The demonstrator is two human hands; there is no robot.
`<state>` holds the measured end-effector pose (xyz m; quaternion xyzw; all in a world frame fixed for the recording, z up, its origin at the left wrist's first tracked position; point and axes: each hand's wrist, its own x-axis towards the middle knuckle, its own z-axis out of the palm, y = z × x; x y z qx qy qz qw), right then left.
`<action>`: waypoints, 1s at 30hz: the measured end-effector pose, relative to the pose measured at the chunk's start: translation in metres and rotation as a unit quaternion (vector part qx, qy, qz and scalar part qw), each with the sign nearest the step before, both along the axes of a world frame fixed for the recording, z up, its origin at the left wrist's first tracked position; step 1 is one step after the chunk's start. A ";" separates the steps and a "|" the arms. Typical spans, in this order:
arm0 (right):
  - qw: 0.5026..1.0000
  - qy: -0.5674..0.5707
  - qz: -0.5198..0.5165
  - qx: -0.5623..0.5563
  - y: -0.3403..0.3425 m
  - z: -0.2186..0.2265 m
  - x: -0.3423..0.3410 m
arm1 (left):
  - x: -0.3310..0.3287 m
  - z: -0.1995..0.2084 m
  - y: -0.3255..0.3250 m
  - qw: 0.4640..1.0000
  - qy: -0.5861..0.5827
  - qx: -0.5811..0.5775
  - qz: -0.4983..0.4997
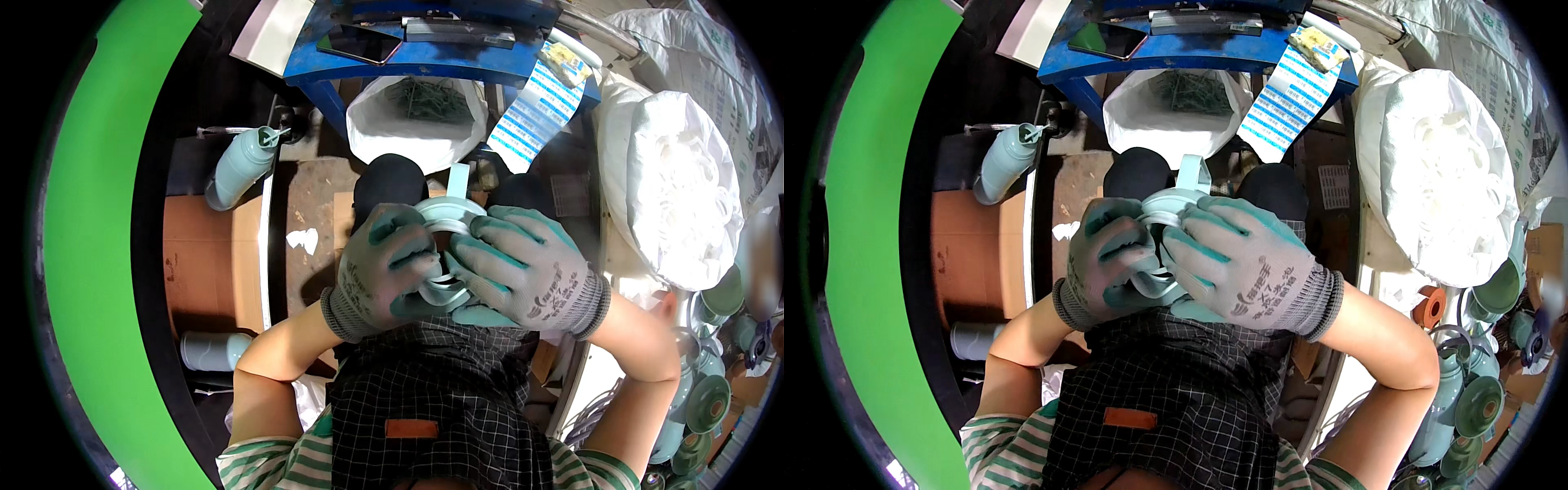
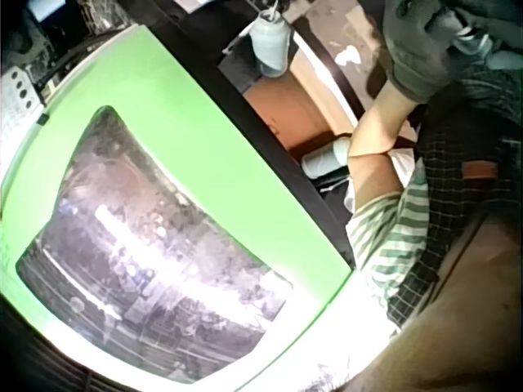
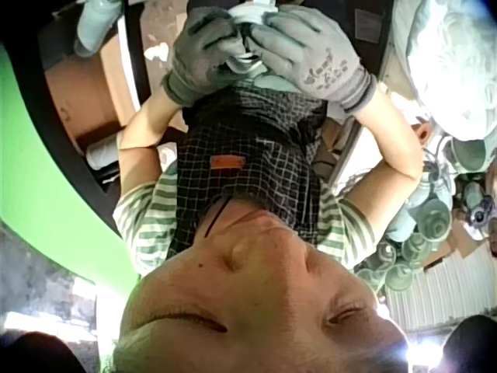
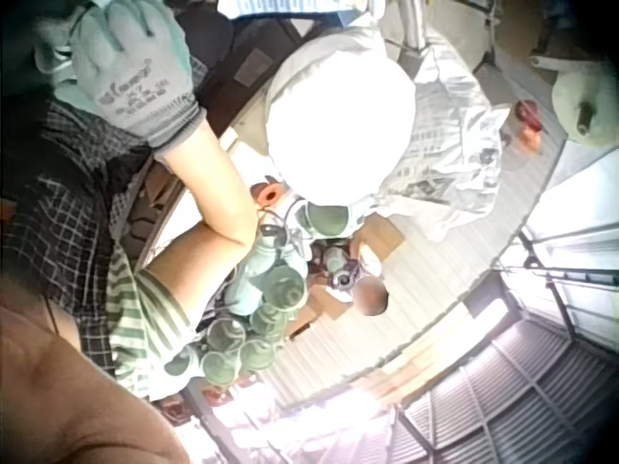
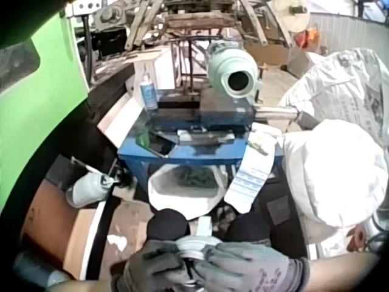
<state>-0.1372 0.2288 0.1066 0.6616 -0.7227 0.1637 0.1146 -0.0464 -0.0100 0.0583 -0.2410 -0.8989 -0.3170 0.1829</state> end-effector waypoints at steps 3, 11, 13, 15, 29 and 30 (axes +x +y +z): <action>0.995 -0.094 -0.017 0.042 0.001 -0.001 0.003 | -0.001 0.002 -0.004 0.997 0.019 -0.065 -0.024; 0.995 -0.065 -0.076 -0.031 -0.001 -0.026 0.024 | 0.009 0.023 0.009 0.984 0.027 -0.170 0.041; 0.994 -0.046 -0.092 -0.046 -0.001 -0.031 0.031 | 0.009 0.026 0.012 0.979 0.015 -0.198 0.041; 0.992 -0.047 -0.106 -0.058 0.001 -0.034 0.036 | 0.009 0.029 0.013 0.974 0.005 -0.224 0.038; 0.985 -0.094 -0.125 -0.072 0.011 -0.048 0.047 | -0.041 0.051 0.029 0.965 -0.021 -0.261 -0.033; 0.983 -0.101 -0.128 -0.087 0.011 -0.049 0.047 | -0.041 0.050 0.029 0.961 -0.021 -0.271 -0.045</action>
